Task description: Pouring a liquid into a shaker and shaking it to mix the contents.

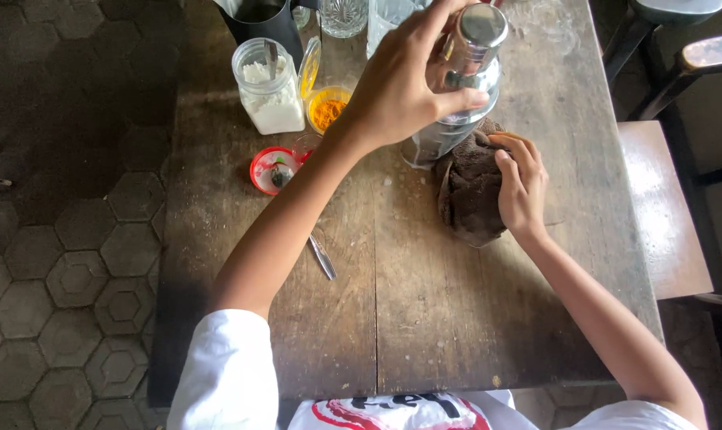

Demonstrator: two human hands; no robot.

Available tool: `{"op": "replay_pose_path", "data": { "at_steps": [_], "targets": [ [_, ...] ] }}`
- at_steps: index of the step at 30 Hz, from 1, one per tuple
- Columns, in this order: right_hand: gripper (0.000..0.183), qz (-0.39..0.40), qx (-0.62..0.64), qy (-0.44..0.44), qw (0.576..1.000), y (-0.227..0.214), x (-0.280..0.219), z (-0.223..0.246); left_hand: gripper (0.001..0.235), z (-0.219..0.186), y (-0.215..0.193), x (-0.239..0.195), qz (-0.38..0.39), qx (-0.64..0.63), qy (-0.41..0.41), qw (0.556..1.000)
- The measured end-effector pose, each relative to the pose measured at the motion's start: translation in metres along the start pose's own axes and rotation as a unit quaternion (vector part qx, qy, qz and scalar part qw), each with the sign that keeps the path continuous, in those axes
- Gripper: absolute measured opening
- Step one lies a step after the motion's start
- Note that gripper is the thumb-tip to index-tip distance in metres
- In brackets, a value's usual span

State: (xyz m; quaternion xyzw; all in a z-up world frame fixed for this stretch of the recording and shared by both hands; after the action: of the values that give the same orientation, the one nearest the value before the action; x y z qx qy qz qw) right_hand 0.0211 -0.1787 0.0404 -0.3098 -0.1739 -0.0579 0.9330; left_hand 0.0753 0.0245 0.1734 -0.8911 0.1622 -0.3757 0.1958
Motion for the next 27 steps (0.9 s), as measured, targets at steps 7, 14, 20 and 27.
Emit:
{"op": "replay_pose_path", "data": {
  "at_steps": [7, 14, 20, 27],
  "targets": [
    [0.044, 0.015, 0.015, 0.000, 1.000, 0.017, 0.005, 0.014, 0.084, 0.010, -0.002, 0.000, -0.111, 0.308, -0.021, 0.945],
    [0.115, 0.161, -0.088, -0.047, 0.982, 0.027, -0.010, 0.039, 0.072, -0.008, -0.005, 0.004, -0.088, 0.280, 0.001, 0.956],
    [0.061, 0.042, -0.105, -0.081, 0.990, 0.024, -0.007, 0.026, 0.071, -0.005, -0.005, 0.002, -0.109, 0.310, 0.023, 0.944],
    [0.051, -0.075, 0.065, -0.134, 0.986, -0.006, 0.003, 0.091, 0.071, -0.006, -0.005, 0.001, -0.110, 0.296, 0.016, 0.949]
  ]
}}
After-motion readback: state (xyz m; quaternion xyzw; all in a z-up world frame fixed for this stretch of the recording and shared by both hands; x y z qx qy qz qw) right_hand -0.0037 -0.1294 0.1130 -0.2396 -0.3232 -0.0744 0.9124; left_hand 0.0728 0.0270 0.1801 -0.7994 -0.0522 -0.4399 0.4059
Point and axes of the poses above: each hand's wrist, its own x-axis towards the middle knuckle, its own y-axis out of the palm, z = x × y, the point moved 8 cm from there along x, towards the middle knuckle, and after that the axes turned 1 degree about -y, right-handed, at the moved point
